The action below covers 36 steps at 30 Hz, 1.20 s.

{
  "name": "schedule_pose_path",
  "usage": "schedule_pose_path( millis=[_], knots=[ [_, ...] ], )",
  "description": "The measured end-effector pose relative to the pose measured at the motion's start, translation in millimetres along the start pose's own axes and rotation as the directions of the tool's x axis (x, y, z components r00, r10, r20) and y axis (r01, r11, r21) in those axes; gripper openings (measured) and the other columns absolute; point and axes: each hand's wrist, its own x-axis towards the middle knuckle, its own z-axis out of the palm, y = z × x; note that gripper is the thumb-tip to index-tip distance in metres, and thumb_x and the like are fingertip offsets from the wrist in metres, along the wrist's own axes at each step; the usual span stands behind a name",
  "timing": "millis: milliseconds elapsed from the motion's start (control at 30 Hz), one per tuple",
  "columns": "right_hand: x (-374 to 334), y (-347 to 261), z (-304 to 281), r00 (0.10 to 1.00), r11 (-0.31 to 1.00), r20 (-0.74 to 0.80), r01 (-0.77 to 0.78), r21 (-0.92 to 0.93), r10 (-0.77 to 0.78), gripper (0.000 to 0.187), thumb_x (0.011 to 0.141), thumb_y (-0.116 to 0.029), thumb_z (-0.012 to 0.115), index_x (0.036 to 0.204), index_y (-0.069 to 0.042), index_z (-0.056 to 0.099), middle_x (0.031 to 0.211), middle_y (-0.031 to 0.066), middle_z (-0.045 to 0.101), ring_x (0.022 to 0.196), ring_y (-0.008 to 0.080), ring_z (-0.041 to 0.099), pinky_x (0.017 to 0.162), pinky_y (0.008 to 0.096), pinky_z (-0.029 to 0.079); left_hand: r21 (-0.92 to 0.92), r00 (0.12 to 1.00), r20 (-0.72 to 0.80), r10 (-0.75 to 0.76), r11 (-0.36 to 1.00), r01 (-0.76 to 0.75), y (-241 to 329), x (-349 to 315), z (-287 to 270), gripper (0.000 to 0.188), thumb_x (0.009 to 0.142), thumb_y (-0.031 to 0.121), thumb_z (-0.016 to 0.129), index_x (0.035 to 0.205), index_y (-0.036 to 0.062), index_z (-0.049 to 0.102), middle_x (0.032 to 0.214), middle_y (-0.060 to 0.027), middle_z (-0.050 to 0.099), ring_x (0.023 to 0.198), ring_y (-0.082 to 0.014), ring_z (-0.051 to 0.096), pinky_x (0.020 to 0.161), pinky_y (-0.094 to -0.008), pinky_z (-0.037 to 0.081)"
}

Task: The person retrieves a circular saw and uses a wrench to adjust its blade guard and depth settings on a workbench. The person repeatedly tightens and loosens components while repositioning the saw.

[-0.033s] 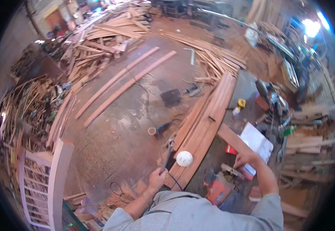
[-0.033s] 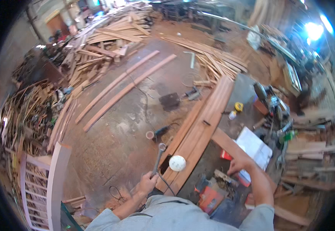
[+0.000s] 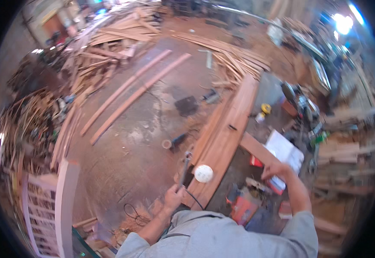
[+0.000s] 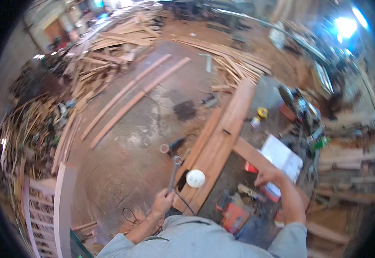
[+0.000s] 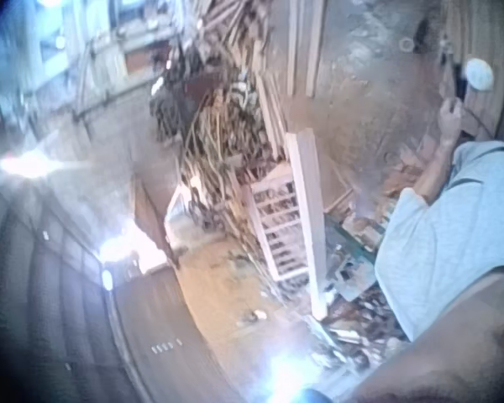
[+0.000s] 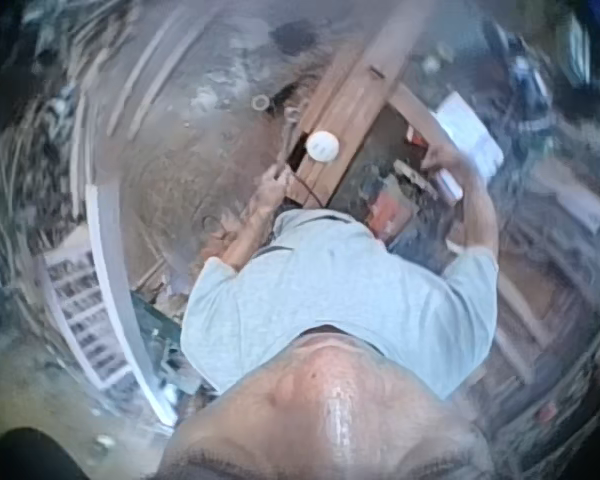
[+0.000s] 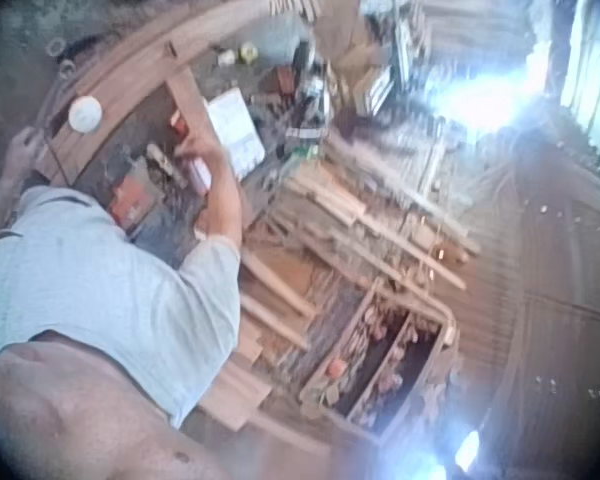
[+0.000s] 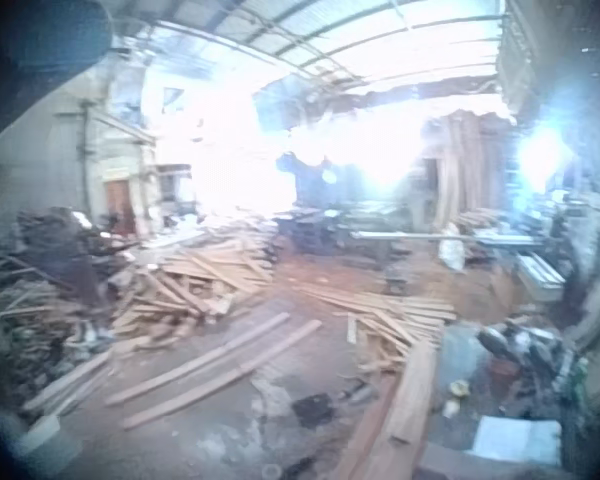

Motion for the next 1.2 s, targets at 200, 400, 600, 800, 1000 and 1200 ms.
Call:
schedule_pose_path(
  millis=[200, 400, 600, 800, 1000, 1200],
  knots=[
    [-59, -4, 21, 0.684, 0.48, -0.706, 0.689, 0.543, -0.184, 0.01, 0.092, -0.007, 0.076, 0.099, -0.007, 0.069, 0.104, 0.0062, 0.071, 0.099, 0.0196, 0.069, 0.082, 0.0337, 0.059, -0.586, 0.906, -0.037, 0.423, 0.725, -0.362, 115, 11, -13, 0.021, 0.108, 0.019, 0.056, 0.099, 0.0022, 0.065, 0.091, -0.0078, 0.068, 0.075, -0.0143, 0.063, 0.062, -0.0298, 0.052],
    [-52, -44, 114, 0.469, -0.535, -0.861, 0.684, 0.495, -0.196, 0.008, 0.096, -0.008, 0.072, 0.103, -0.005, 0.07, 0.122, 0.0168, 0.068, 0.109, 0.0298, 0.07, 0.089, 0.0318, 0.065, -0.445, 0.546, 0.061, 0.835, 0.513, -0.734, 238, -22, 21, 0.017, 0.103, 0.006, 0.056, 0.111, -0.0044, 0.068, 0.122, -0.0208, 0.07, 0.112, -0.0244, 0.07, 0.098, -0.0349, 0.055],
    [-42, -74, 149, 0.423, -0.54, -0.842, 0.647, 0.539, -0.334, 0.01, 0.099, -0.005, 0.067, 0.108, -0.004, 0.068, 0.12, 0.017, 0.069, 0.109, 0.0295, 0.07, 0.092, 0.0319, 0.064, -0.354, 0.264, 0.254, 0.93, 0.344, -0.87, 285, -67, 50, 0.013, 0.097, -0.001, 0.06, 0.104, -0.007, 0.07, 0.109, -0.024, 0.075, 0.101, -0.0272, 0.075, 0.09, -0.0338, 0.059],
    [-42, -92, 152, 0.45, -0.535, -0.837, 0.645, 0.546, -0.312, 0.011, 0.101, -0.004, 0.063, 0.109, -0.003, 0.07, 0.12, 0.0151, 0.07, 0.111, 0.0267, 0.07, 0.09, 0.0309, 0.065, -0.322, 0.202, 0.299, 0.933, 0.298, -0.898, 306, -89, 54, 0.013, 0.097, -0.002, 0.059, 0.095, -0.0086, 0.07, 0.104, -0.024, 0.075, 0.097, -0.0305, 0.076, 0.086, -0.0357, 0.061],
    [-36, -105, 143, 0.355, -0.55, -0.842, 0.641, 0.535, -0.406, 0.006, 0.1, -0.005, 0.065, 0.105, -0.003, 0.068, 0.117, 0.0143, 0.07, 0.11, 0.0257, 0.07, 0.087, 0.0283, 0.065, -0.435, 0.142, 0.078, 0.987, 0.162, -0.886, 310, -87, 42, 0.011, 0.096, -0.003, 0.06, 0.093, -0.0078, 0.07, 0.101, -0.0222, 0.076, 0.094, -0.0307, 0.076, 0.085, -0.0356, 0.062],
    [-33, -112, 143, 0.421, -0.55, -0.842, 0.638, 0.539, -0.337, 0.004, 0.097, -0.005, 0.069, 0.101, -0.004, 0.068, 0.121, 0.0158, 0.067, 0.108, 0.0277, 0.07, 0.085, 0.0279, 0.066, -0.251, 0.263, 0.245, 0.933, 0.323, -0.913, 305, -92, 39, 0.008, 0.095, -0.005, 0.061, 0.094, -0.0085, 0.068, 0.1, -0.0218, 0.076, 0.094, -0.032, 0.077, 0.084, -0.0367, 0.062]
  ],
)
